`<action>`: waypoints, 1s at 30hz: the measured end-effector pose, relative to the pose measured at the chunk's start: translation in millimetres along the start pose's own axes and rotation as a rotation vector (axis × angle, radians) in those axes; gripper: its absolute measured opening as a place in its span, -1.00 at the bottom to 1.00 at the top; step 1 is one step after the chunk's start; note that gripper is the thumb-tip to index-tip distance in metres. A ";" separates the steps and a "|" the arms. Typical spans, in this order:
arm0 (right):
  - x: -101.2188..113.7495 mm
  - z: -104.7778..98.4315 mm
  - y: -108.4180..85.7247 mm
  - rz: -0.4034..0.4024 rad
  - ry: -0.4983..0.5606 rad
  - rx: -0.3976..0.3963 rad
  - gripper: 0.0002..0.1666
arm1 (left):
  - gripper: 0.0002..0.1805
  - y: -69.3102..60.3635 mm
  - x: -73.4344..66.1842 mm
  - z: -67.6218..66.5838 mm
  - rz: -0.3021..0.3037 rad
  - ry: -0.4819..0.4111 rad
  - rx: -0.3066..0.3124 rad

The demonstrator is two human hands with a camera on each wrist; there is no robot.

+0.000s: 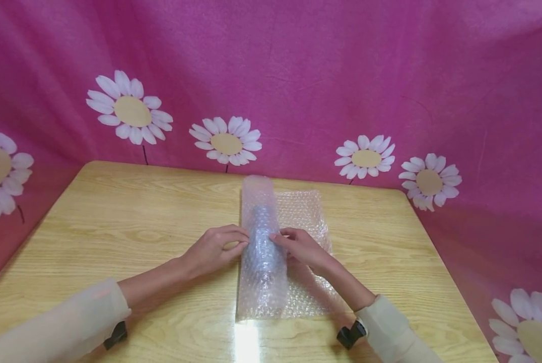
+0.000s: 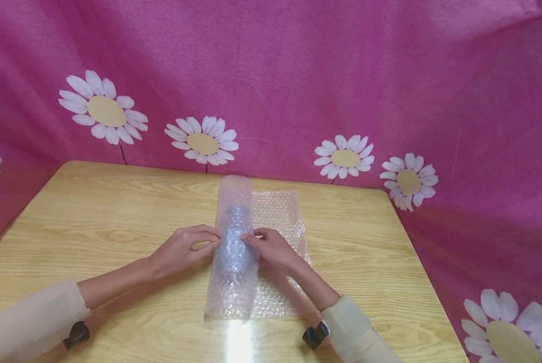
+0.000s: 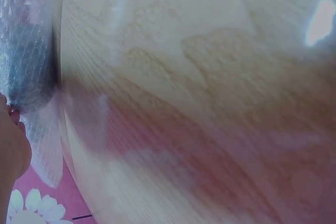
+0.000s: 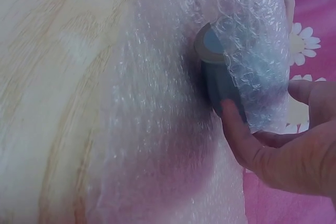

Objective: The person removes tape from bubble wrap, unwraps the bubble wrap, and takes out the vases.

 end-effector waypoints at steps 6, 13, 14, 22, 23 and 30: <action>3.8 1.5 0.8 -0.016 -0.015 0.006 -0.48 | -0.88 -3.4 2.5 -3.3 -0.039 -0.011 -0.008; 8.4 6.1 1.0 -0.028 0.011 0.026 -0.44 | -0.88 -12.0 8.3 -8.9 -0.117 -0.046 -0.033; 8.7 7.1 1.3 -0.028 0.014 0.026 -0.44 | -0.88 -12.7 9.0 -9.4 -0.118 -0.048 -0.038; 4.9 12.6 2.7 -0.020 0.083 0.035 -0.43 | -0.90 -12.1 12.3 -9.6 -0.104 -0.025 -0.051; 4.6 13.4 2.8 -0.023 0.096 0.041 -0.44 | -0.90 -11.3 12.2 -9.6 -0.106 -0.020 -0.050; 3.2 17.6 1.7 -0.023 0.153 0.090 -0.43 | -0.86 -5.4 11.2 -5.1 -0.187 -0.040 -0.054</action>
Point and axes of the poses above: each hand's wrist, its own y-axis towards the middle knuckle, its own z-axis out of the palm, x = y × z, the point moved 7 cm from there along y, towards the middle knuckle, and after that the axes turned 9 degrees about -y, right-handed, at the moved point
